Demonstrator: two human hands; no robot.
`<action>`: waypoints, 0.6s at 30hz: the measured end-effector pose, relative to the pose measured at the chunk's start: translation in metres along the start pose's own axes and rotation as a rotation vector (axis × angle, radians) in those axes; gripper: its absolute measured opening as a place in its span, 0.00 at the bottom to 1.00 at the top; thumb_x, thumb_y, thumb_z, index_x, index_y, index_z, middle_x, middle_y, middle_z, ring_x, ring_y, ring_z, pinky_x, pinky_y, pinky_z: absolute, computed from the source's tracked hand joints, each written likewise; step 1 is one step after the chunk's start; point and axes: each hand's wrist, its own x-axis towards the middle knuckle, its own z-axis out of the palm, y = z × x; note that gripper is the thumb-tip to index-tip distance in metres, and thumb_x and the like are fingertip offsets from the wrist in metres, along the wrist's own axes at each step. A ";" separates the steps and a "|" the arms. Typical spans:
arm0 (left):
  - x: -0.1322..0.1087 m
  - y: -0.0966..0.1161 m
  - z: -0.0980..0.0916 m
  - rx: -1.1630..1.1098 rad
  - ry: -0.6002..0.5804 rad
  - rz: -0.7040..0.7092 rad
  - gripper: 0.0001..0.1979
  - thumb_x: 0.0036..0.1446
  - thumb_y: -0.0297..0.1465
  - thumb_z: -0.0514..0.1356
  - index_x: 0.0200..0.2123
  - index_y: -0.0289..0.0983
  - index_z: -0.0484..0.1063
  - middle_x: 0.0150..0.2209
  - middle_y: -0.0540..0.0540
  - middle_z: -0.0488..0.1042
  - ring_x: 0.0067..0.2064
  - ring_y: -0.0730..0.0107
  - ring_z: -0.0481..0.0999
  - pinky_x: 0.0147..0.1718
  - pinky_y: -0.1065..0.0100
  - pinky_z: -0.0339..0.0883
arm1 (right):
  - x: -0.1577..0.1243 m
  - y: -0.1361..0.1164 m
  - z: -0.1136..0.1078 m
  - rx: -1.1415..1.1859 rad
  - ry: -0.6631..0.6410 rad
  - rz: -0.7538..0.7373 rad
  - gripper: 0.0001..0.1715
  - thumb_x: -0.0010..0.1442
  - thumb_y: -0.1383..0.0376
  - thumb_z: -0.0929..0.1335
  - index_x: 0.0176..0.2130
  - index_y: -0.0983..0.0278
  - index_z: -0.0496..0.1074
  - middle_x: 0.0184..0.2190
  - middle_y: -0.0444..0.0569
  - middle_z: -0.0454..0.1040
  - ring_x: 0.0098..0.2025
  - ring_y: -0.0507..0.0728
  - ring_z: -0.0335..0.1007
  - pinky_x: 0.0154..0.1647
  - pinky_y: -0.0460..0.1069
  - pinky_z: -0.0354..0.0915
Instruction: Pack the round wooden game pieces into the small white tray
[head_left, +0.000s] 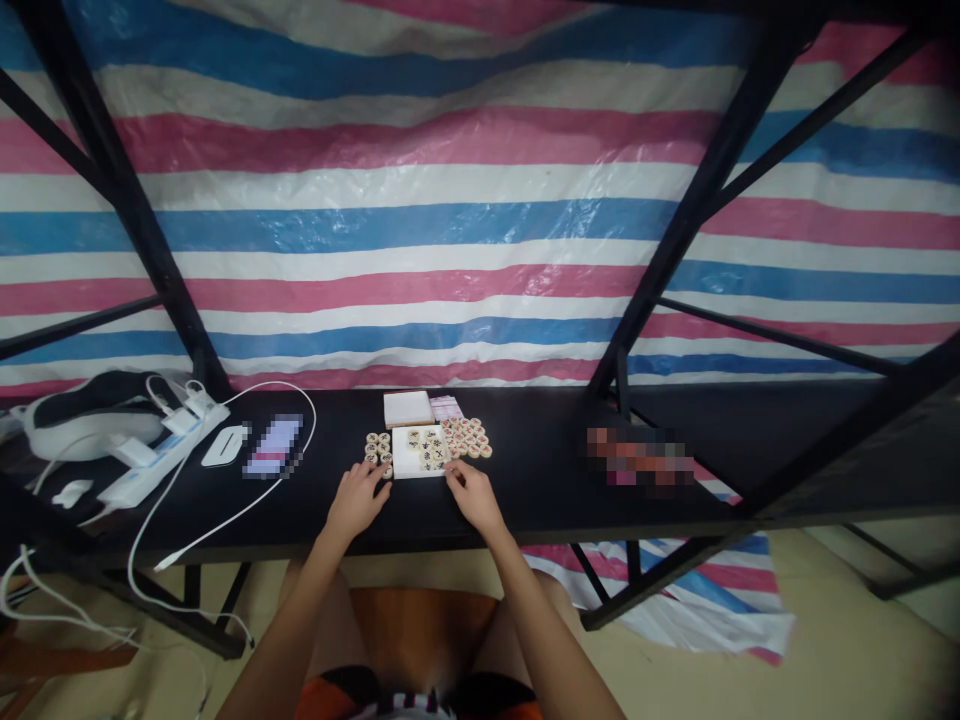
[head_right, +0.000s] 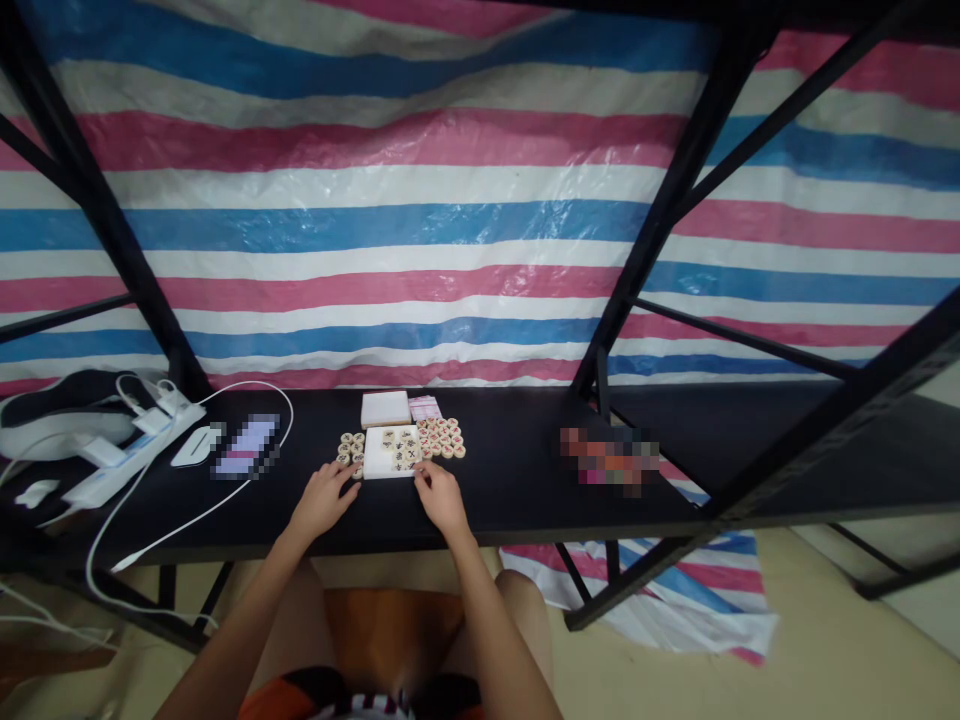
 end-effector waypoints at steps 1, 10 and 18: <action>0.000 0.000 0.000 -0.001 -0.001 -0.001 0.20 0.61 0.36 0.51 0.55 0.43 0.66 0.45 0.43 0.70 0.45 0.60 0.67 0.45 0.62 0.59 | 0.000 -0.001 0.000 -0.002 0.001 0.001 0.15 0.58 0.62 0.59 0.37 0.63 0.73 0.26 0.47 0.74 0.30 0.55 0.69 0.36 0.47 0.62; 0.000 -0.001 0.000 -0.001 0.001 -0.005 0.20 0.61 0.36 0.50 0.56 0.41 0.65 0.46 0.42 0.69 0.46 0.60 0.66 0.45 0.61 0.59 | 0.000 -0.001 0.000 -0.001 -0.004 0.006 0.15 0.58 0.62 0.60 0.37 0.63 0.73 0.27 0.47 0.74 0.30 0.55 0.70 0.36 0.47 0.62; 0.000 -0.001 0.001 -0.010 -0.016 -0.019 0.21 0.61 0.36 0.49 0.57 0.41 0.63 0.47 0.42 0.69 0.47 0.59 0.66 0.46 0.60 0.58 | 0.000 0.000 0.001 -0.003 -0.001 0.011 0.14 0.58 0.62 0.60 0.37 0.63 0.73 0.26 0.46 0.73 0.30 0.55 0.69 0.36 0.47 0.62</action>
